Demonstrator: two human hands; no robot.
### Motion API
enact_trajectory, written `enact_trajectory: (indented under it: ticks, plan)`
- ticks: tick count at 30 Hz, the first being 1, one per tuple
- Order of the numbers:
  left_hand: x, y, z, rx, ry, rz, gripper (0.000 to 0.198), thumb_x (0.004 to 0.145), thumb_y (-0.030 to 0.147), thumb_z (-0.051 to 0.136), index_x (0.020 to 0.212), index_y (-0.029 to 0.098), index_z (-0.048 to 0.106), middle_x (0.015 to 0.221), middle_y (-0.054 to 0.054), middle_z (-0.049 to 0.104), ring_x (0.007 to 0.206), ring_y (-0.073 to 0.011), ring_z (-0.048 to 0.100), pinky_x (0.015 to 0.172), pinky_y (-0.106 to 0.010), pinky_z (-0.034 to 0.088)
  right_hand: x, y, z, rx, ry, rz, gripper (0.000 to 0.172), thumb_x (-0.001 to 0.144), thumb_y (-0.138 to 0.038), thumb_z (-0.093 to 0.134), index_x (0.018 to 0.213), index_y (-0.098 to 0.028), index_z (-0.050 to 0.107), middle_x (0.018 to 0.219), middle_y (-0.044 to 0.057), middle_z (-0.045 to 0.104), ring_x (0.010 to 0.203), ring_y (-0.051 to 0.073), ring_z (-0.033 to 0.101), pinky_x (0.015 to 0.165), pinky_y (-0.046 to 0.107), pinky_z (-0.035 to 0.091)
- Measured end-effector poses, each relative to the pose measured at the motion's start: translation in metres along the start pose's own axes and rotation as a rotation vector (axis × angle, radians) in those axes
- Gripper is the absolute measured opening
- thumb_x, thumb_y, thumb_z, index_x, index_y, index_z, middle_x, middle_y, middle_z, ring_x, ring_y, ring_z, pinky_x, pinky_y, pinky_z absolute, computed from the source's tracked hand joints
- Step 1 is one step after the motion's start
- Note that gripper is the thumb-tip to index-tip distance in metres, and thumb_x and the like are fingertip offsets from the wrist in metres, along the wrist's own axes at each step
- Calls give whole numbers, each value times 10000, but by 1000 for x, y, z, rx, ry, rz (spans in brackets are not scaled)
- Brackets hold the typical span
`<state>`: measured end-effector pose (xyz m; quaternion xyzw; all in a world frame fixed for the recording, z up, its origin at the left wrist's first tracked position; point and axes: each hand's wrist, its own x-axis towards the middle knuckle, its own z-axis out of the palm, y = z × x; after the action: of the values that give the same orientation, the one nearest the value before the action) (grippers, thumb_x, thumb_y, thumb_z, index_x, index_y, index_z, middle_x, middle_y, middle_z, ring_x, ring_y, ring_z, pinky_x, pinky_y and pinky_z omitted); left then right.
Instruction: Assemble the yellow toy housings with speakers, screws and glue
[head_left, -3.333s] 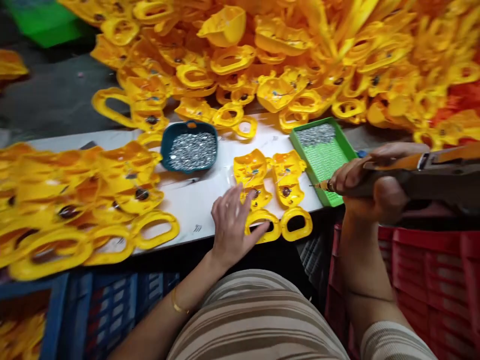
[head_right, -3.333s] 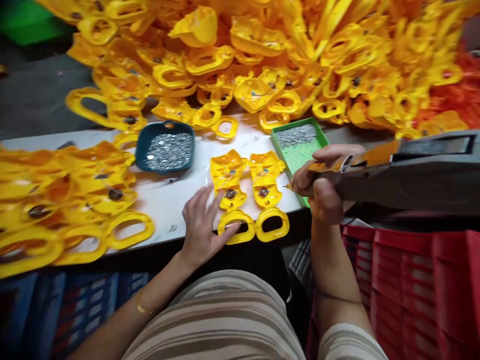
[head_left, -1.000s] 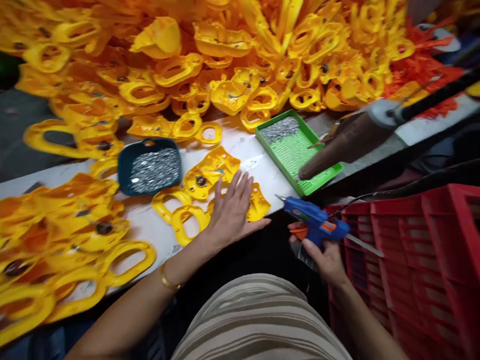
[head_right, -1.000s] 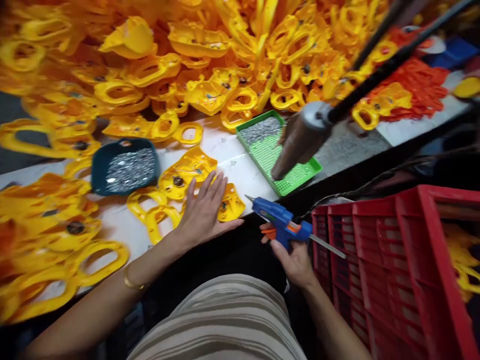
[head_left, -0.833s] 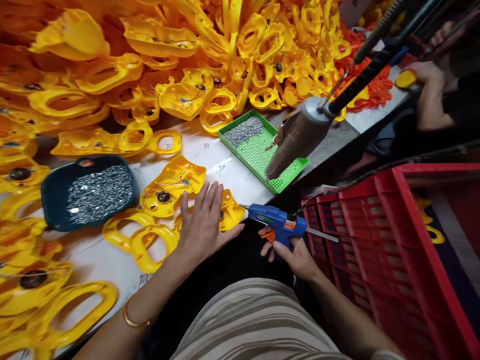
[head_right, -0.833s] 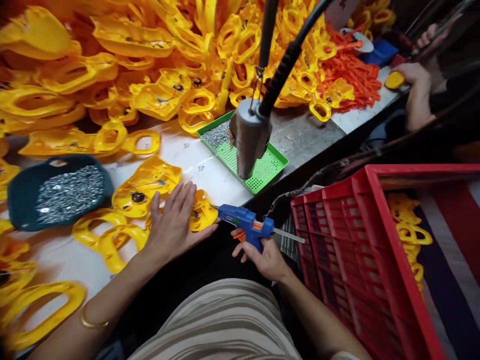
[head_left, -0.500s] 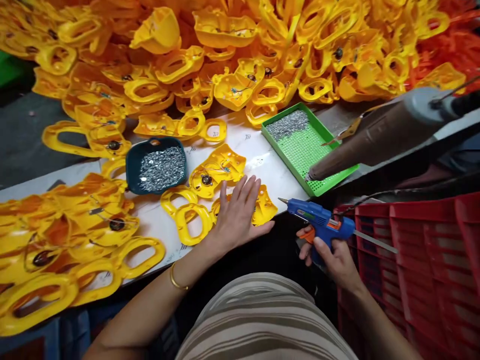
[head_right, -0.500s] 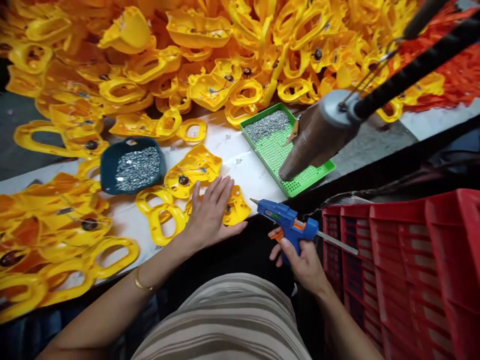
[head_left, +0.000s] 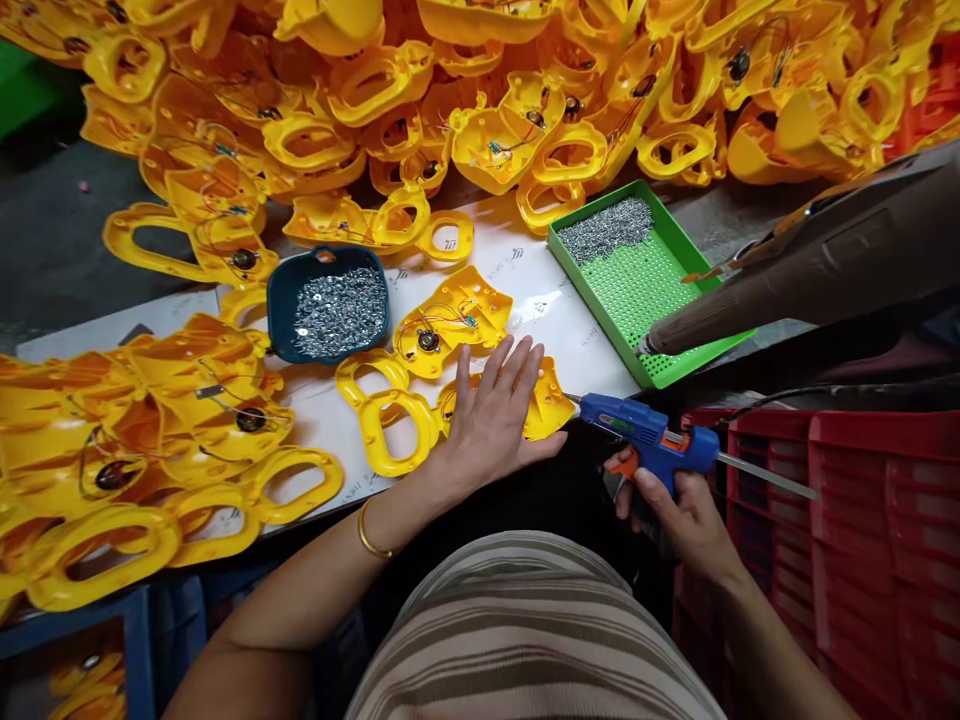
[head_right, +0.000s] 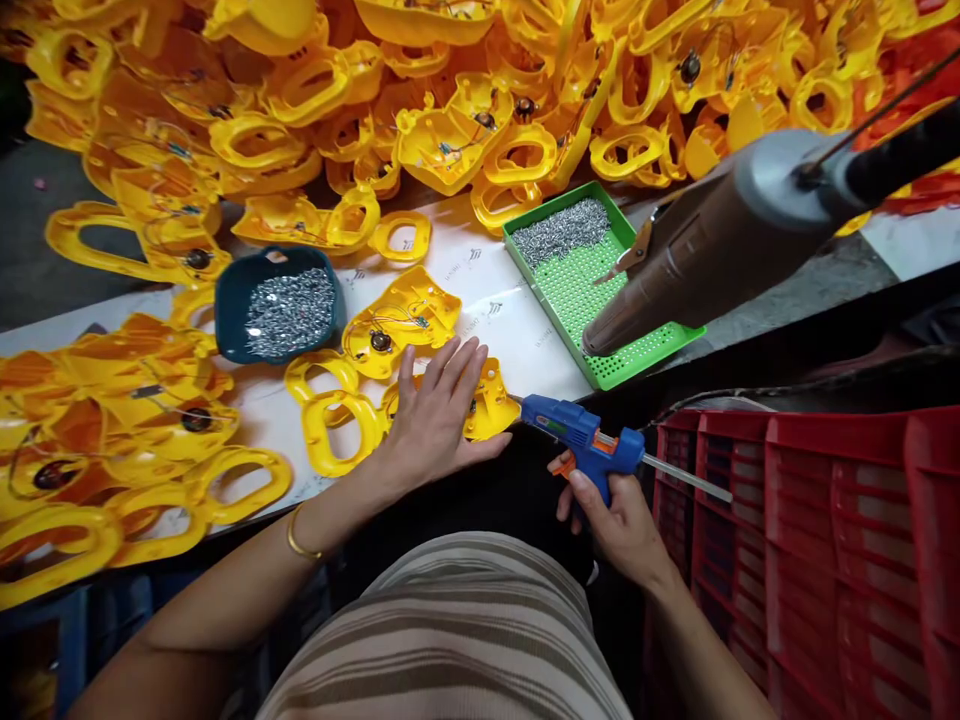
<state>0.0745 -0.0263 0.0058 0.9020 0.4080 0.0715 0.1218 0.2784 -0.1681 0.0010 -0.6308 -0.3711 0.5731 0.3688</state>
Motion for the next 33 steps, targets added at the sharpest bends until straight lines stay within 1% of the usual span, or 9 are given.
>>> enact_trajectory:
  ticks: [5, 10, 12, 16, 19, 22, 25, 29, 33]
  plan:
    - [1, 1, -1, -7, -15, -16, 910, 793, 602, 598, 1500, 118, 291, 1536, -159, 354, 1433, -354, 270, 1168, -571, -108, 2, -6, -2, -61, 22, 17, 400, 915, -547, 492, 995, -166, 583, 638, 12, 637, 474, 130, 541, 434, 229, 449]
    - [2, 3, -1, -15, -13, -22, 913, 789, 596, 612, 1499, 117, 295, 1535, -160, 357, 1430, -352, 274, 1161, -561, -123, -1, -13, -2, -245, 88, -19, 394, 920, -534, 483, 959, -164, 613, 640, 24, 643, 519, 151, 568, 451, 243, 422]
    - [2, 3, 0, -9, -16, -28, 909, 791, 595, 612, 1498, 119, 296, 1537, -153, 356, 1433, -343, 271, 1163, -552, -130, -3, -14, -2, -316, 129, -60, 380, 921, -513, 491, 951, -161, 630, 644, 25, 641, 541, 155, 574, 493, 253, 443]
    - [2, 4, 0, 13, -14, -31, 918, 788, 604, 609, 1504, 128, 286, 1535, -154, 359, 1432, -350, 276, 1169, -554, -113, -4, -17, -1, -411, 159, -138, 342, 926, -473, 498, 933, -167, 652, 743, 47, 671, 642, 174, 615, 606, 276, 492]
    - [2, 5, 0, 20, -7, -30, 917, 787, 602, 609, 1506, 136, 281, 1530, -155, 368, 1427, -355, 284, 1171, -557, -105, -4, -18, -2, -454, 168, -148, 357, 921, -481, 495, 929, -166, 662, 778, 61, 681, 666, 189, 625, 622, 294, 497]
    - [2, 6, -1, 7, -3, -30, 907, 790, 587, 612, 1504, 132, 287, 1529, -158, 369, 1423, -352, 294, 1166, -559, -109, -3, -19, -2, -507, 193, -148, 382, 913, -501, 493, 923, -162, 669, 730, 58, 664, 619, 193, 600, 588, 304, 478]
    - [2, 6, -2, 1, -11, -29, 894, 797, 579, 604, 1503, 128, 292, 1534, -160, 359, 1422, -353, 294, 1165, -570, -101, -2, -18, -2, -558, 199, -162, 379, 913, -502, 485, 897, -167, 661, 696, 52, 637, 580, 185, 565, 527, 290, 432]
    - [2, 7, -3, 14, -31, -36, 897, 807, 579, 588, 1505, 107, 283, 1542, -162, 342, 1427, -352, 285, 1168, -584, -82, -1, -16, -2, -604, 218, -213, 359, 918, -484, 482, 777, -182, 614, 638, 34, 581, 534, 158, 507, 485, 269, 375]
    - [2, 7, -2, 17, -20, -40, 900, 808, 581, 588, 1506, 105, 277, 1540, -167, 344, 1423, -351, 294, 1167, -584, -82, -3, -16, -1, -639, 239, -208, 383, 914, -498, 476, 724, -182, 581, 573, 15, 523, 486, 139, 454, 447, 261, 317]
